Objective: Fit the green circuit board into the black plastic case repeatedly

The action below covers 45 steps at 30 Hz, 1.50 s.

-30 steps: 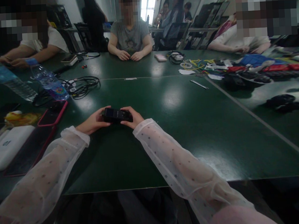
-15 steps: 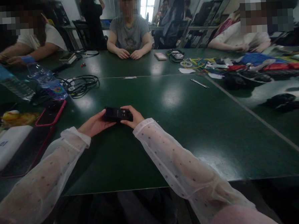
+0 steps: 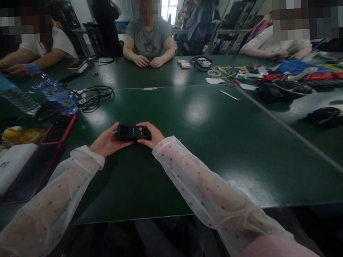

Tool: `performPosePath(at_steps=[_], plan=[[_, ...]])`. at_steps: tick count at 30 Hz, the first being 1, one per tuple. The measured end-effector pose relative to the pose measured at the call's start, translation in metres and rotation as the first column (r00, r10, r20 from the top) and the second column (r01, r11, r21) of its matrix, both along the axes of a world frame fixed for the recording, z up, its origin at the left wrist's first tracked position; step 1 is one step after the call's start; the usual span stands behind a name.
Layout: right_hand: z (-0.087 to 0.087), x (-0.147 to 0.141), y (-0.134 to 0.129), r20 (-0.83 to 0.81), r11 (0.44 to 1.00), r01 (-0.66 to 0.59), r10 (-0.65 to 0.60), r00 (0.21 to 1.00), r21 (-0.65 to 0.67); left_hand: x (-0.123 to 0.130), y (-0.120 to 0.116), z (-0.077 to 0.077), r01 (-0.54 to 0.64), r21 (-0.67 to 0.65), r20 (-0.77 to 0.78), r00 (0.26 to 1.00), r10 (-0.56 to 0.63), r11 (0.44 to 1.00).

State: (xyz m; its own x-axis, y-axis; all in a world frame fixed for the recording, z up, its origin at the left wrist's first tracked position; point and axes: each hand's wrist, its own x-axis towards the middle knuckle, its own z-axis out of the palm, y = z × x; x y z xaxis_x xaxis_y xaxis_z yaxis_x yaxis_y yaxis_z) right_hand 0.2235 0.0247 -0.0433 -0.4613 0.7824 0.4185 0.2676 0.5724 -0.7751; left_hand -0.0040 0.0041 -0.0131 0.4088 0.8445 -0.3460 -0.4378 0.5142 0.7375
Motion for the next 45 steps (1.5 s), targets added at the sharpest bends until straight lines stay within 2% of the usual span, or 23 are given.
performPosePath(at_steps=[10,18,30,36,40,45], plan=[[-0.002,0.001,0.001,0.045,1.0,0.0,0.002,0.999,-0.029,-0.002,0.001,-0.002,0.102,0.046,-0.012,0.995,-0.101,0.994],[-0.004,-0.002,0.002,-0.059,0.991,-0.007,-0.001,0.998,-0.136,-0.002,0.007,-0.007,0.124,0.004,-0.007,0.992,-0.124,0.992],[-0.006,0.004,0.006,-0.104,0.986,-0.024,0.006,0.995,-0.167,0.0,0.005,0.0,0.035,-0.095,0.034,0.999,-0.032,0.995],[-0.001,0.004,0.004,-0.127,0.974,-0.021,-0.008,0.992,-0.225,-0.005,0.009,-0.008,0.068,-0.067,0.022,0.998,-0.066,0.995],[0.002,0.005,0.004,-0.111,0.966,-0.015,-0.014,0.994,-0.257,-0.006,0.009,-0.008,0.061,-0.07,0.036,0.998,-0.059,0.996],[-0.002,0.007,0.012,-0.228,0.962,-0.033,-0.031,0.973,-0.272,-0.006,0.01,-0.006,0.077,-0.088,0.08,0.994,-0.07,0.993]])
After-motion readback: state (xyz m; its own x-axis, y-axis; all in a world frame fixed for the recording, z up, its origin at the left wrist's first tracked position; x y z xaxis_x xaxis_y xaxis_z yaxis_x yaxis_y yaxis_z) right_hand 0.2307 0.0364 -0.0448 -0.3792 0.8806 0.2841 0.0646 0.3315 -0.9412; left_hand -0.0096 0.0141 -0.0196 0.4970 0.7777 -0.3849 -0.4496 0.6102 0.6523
